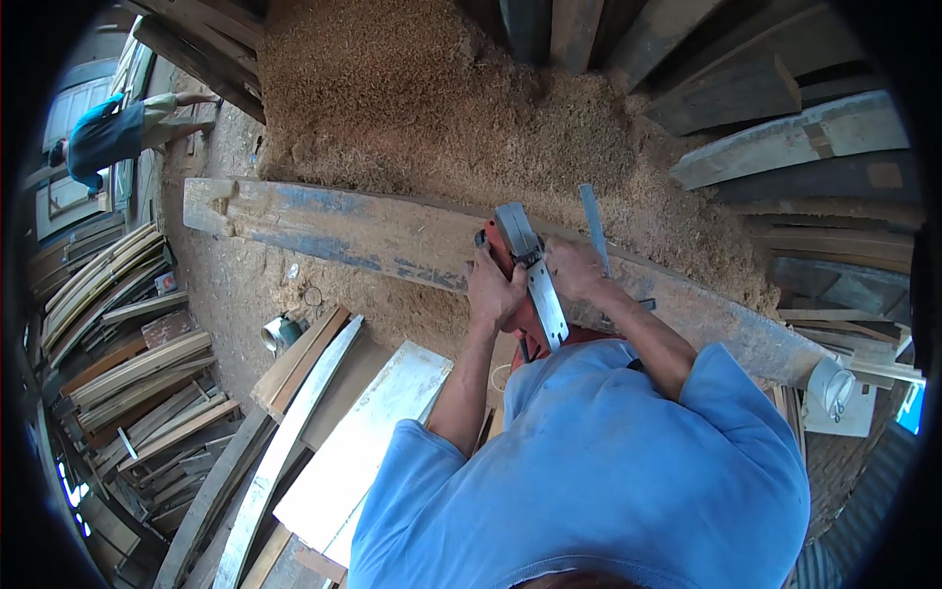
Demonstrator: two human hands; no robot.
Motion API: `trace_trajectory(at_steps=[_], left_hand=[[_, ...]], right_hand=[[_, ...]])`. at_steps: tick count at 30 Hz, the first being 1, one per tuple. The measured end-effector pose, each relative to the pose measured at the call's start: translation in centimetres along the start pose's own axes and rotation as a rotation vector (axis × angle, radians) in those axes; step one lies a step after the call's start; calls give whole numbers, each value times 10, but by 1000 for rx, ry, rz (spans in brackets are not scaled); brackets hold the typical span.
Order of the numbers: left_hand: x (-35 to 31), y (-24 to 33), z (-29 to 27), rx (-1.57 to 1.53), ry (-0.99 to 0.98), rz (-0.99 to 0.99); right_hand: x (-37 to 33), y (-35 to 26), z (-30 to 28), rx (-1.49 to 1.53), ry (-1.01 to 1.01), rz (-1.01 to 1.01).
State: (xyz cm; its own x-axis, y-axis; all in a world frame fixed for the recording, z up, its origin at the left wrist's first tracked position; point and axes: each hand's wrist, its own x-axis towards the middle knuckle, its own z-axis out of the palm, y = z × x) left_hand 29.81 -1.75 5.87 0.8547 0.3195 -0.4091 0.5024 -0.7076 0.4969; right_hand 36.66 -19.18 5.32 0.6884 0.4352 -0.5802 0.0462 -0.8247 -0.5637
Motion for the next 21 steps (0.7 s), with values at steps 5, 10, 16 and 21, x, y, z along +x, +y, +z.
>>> trace_trajectory(at_steps=[5,10,16,21], left_hand=[[4,1,1,-37,-37,-39],[-6,-3,2,107,31,144],[4,-13,4,-7,-14,90],[1,-11,7,-14,-38,44]], right_hand=[[-14,30,-2,168,141,62],[-11,53,18,339,194,20],[-17,46,23,403,165,-24],[-21,49,23,455,172,-75]])
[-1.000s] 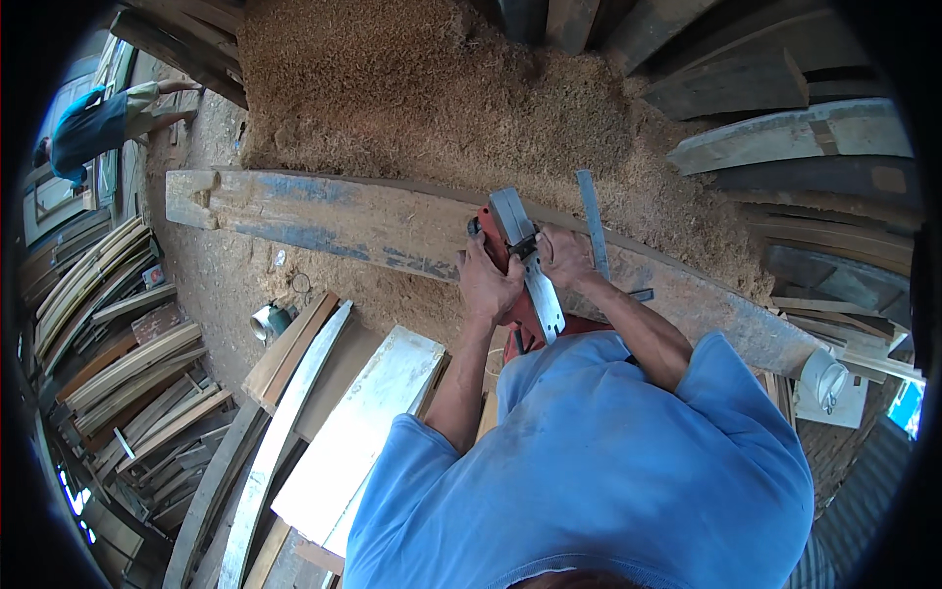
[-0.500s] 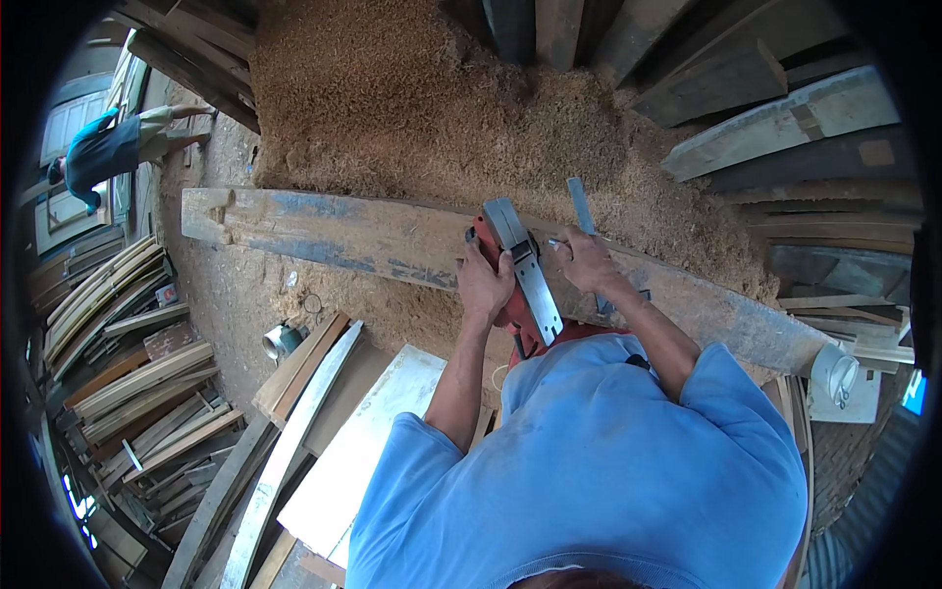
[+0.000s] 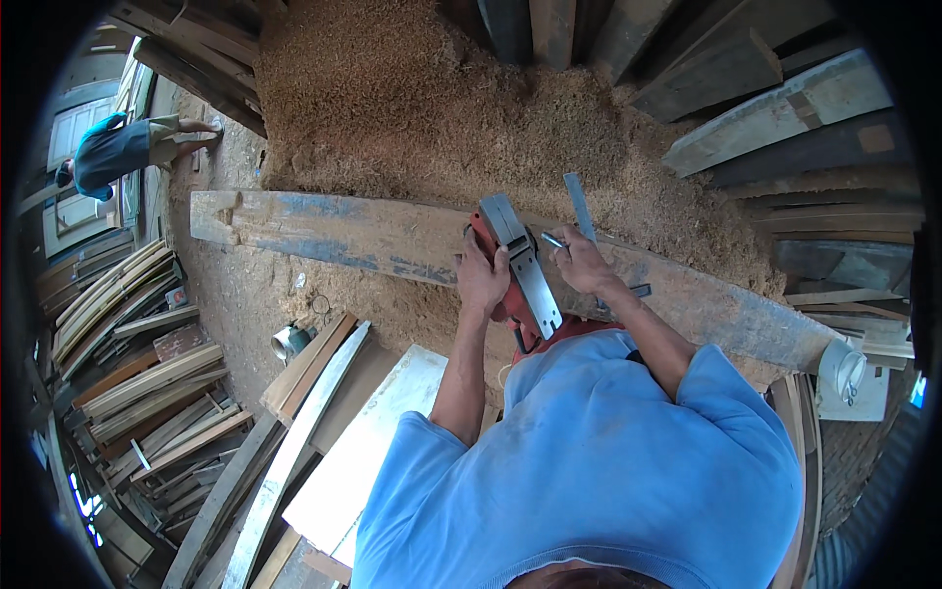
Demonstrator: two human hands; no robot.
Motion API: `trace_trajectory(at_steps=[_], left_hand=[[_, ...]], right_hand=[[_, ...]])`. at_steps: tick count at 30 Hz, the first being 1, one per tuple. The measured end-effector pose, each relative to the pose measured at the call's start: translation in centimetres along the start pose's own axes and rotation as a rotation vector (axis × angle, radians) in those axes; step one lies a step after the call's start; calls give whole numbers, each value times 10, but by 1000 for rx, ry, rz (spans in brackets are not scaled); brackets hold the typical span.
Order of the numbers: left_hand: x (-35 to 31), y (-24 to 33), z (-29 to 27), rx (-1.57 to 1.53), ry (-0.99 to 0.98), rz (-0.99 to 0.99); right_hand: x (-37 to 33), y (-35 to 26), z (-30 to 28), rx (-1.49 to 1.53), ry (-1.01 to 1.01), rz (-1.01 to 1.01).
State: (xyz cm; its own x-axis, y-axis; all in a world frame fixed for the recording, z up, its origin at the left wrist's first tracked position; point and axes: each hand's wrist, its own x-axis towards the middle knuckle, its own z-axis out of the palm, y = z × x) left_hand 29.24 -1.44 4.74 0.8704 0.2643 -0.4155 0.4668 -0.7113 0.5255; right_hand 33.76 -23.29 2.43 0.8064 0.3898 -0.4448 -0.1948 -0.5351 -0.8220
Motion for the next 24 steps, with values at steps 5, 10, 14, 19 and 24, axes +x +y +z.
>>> trace_trajectory(at_steps=[5,10,14,19,24], left_hand=[[0,-13,4,-15,40,87],[1,-1,3,-94,63,-39],[-2,1,-3,-39,5,25],[2,3,-3,10,-27,-25],[2,-6,2,-92,40,27]], right_hand=[[-6,-9,-3,42,40,-11],[-10,-21,0,-55,35,-41],[-15,-29,6,-65,23,-139],[-19,-36,9,-62,-63,-96],[-12,-29,18,-129,-76,-119]])
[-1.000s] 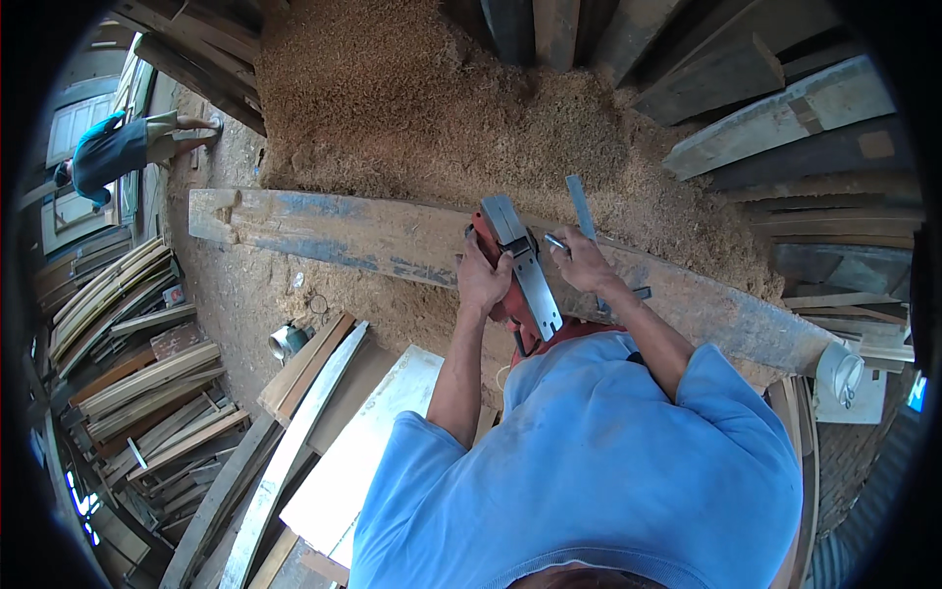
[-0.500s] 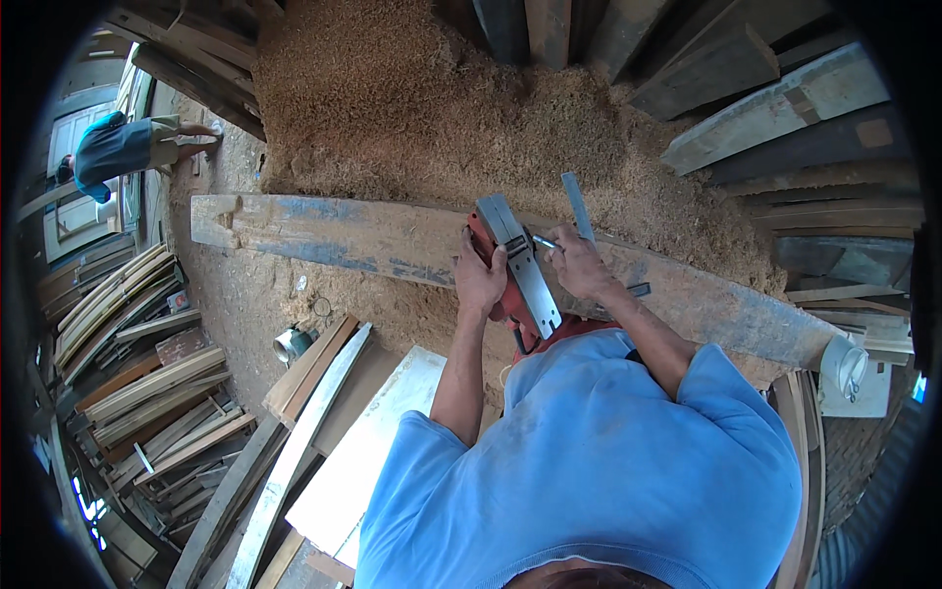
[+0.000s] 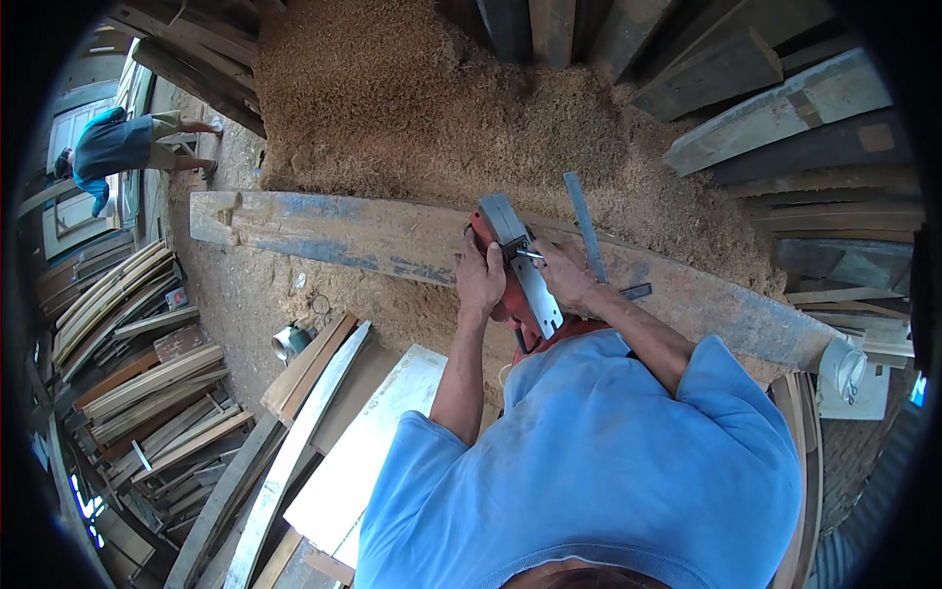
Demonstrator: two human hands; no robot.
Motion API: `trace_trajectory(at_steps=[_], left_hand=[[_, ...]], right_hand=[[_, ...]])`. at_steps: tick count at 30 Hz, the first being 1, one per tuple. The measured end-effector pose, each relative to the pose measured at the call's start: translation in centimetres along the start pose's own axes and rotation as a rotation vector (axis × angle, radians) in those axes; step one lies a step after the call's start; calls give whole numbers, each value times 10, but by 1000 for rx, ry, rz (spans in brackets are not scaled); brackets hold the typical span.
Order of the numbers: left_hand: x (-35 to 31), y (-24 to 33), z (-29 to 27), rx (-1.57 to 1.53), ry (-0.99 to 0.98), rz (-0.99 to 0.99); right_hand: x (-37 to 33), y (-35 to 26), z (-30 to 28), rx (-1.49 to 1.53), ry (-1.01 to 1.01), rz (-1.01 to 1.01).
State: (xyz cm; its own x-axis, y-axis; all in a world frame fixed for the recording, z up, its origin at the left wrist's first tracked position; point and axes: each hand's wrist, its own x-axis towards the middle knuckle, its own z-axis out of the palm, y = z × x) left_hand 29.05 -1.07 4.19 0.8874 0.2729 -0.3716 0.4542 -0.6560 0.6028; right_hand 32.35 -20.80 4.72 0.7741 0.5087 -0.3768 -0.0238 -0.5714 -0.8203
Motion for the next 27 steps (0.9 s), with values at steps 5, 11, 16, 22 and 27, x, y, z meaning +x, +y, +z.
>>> trace_trajectory(at_steps=[5,11,16,22,27], left_hand=[[0,6,-4,-66,1,5],[-4,12,-6,32,12,-17],[-6,11,-4,58,46,2],[-6,1,-1,25,49,87],[-9,-2,1,-44,71,95]], right_hand=[[9,-16,-4,-113,-73,-26],[24,-28,3,-16,-47,44],[36,-16,26,146,88,190],[47,-11,34,331,-5,483],[44,-21,25,396,-25,598]])
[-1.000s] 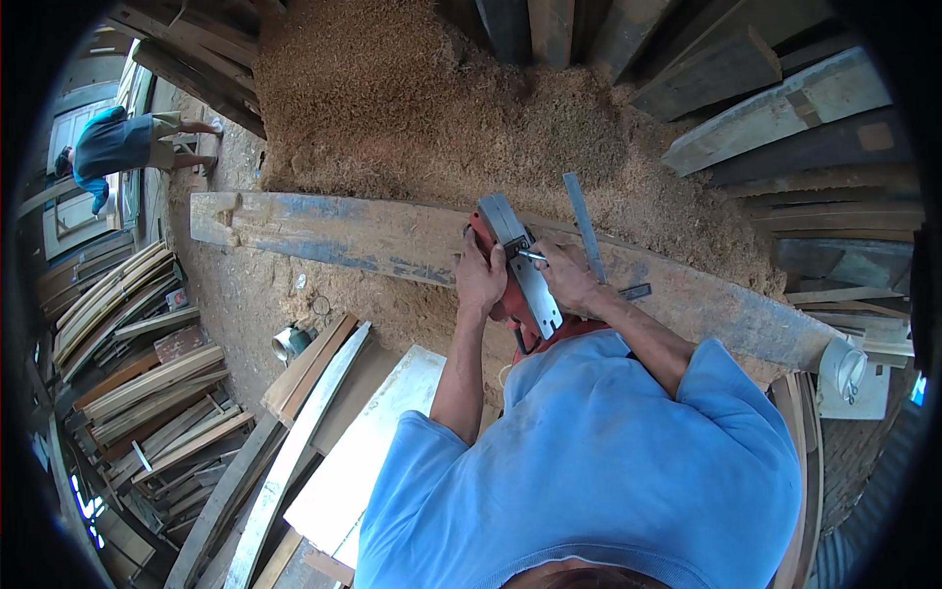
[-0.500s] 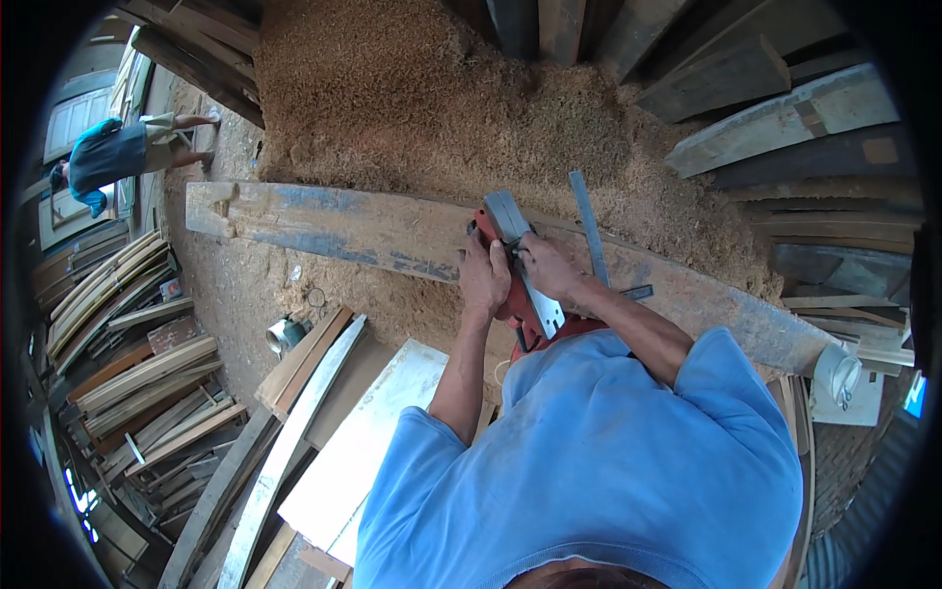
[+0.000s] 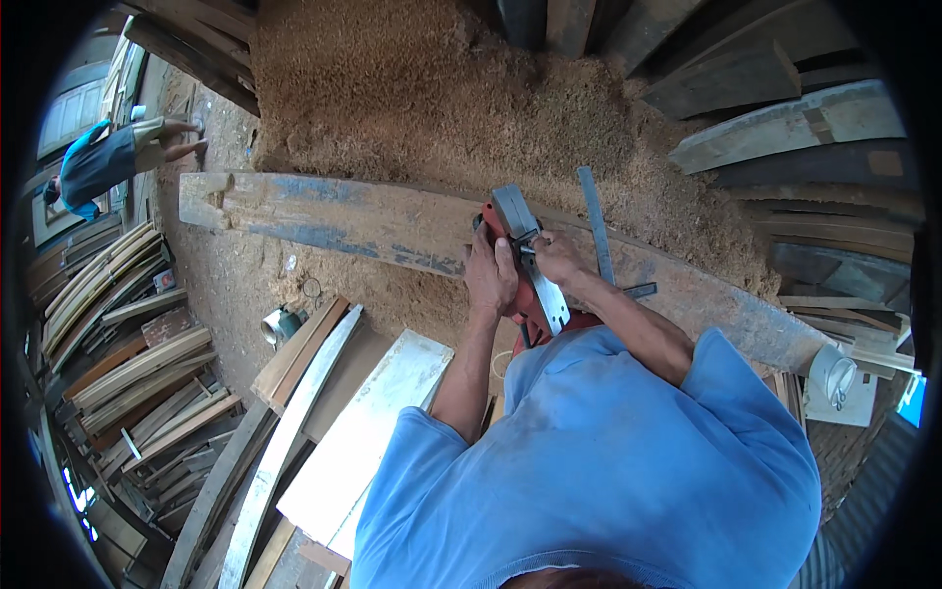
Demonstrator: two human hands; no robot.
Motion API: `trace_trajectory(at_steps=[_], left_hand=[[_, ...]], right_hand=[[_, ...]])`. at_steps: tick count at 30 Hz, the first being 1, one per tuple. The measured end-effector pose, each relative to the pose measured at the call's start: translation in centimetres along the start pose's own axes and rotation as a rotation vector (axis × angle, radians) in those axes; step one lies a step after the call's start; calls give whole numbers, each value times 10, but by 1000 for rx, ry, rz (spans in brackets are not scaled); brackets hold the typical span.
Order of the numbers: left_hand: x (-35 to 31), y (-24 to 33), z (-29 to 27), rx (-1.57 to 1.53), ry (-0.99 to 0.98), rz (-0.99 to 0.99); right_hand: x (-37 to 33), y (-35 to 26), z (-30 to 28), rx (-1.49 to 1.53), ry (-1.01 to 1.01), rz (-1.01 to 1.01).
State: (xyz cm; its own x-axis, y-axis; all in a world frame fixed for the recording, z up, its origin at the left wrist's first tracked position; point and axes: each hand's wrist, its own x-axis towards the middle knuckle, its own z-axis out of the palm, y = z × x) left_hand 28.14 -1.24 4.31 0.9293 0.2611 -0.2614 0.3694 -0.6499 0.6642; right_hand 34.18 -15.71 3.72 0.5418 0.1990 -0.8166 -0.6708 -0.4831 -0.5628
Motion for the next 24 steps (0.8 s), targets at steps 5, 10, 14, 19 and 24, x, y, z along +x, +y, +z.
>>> trace_trajectory(at_steps=[5,10,14,19,24], left_hand=[[6,8,-5,5,6,14],[9,24,-10,179,-59,-83],[11,15,-5,166,-79,-131],[10,23,-9,171,-100,-168],[8,24,-8,160,-78,-142]], right_hand=[[7,21,-10,-9,5,-254],[2,37,-32,-314,130,-575],[-11,19,-34,-562,88,-659],[4,21,-21,-480,22,-560],[26,34,-7,-432,145,-467]])
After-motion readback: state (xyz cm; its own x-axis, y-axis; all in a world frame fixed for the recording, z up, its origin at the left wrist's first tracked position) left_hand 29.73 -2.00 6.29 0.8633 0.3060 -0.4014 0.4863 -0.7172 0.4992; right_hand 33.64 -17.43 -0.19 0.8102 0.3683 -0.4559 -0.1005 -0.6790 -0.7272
